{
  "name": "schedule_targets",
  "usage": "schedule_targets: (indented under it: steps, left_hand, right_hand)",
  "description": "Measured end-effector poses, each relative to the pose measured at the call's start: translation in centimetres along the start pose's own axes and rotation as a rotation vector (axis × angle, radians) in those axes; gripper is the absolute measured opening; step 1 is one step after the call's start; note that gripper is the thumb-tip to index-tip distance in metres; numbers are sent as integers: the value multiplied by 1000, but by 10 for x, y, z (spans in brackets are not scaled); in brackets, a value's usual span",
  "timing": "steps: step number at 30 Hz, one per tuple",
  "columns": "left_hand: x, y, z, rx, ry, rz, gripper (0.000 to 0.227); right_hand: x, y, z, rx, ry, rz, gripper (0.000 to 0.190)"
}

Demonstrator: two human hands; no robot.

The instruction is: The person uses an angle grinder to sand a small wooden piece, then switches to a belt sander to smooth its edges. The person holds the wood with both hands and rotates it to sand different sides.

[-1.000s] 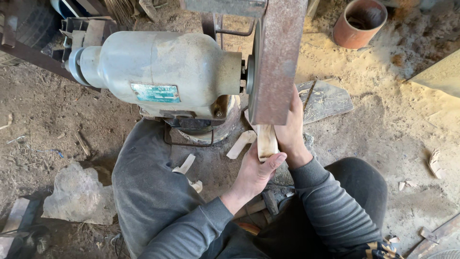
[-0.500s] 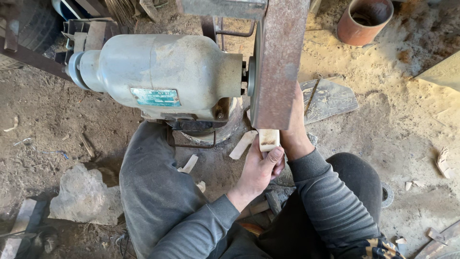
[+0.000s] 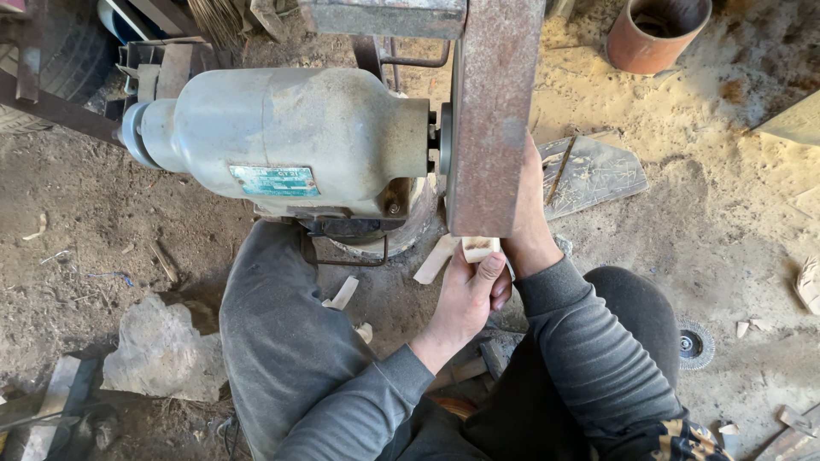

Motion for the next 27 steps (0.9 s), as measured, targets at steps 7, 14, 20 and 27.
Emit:
schedule_targets:
  steps: [7, 14, 20, 27]
  left_hand:
    - [-5, -1, 1, -38, 20, 3, 39]
    - [-12, 0, 2, -57, 24, 43, 39]
    - [-8, -1, 3, -133, 12, -4, 42]
    - [2, -5, 1, -140, -3, -37, 43]
  right_hand:
    - [-8, 5, 0, -117, 8, -80, 26]
    - [-15, 10, 2, -68, 29, -101, 28]
    - [-11, 9, 3, -54, 34, -110, 31]
    - [0, 1, -1, -215, 17, -76, 34]
Point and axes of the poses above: each hand's wrist, its own x-axis away from the middle knuckle, its own z-axis out of the back of the hand, y = z × x, the point moved 3 cm from there along -x, towards the middle knuckle, and after that the axes turned 5 degrees about -y, right-handed, at the moved point
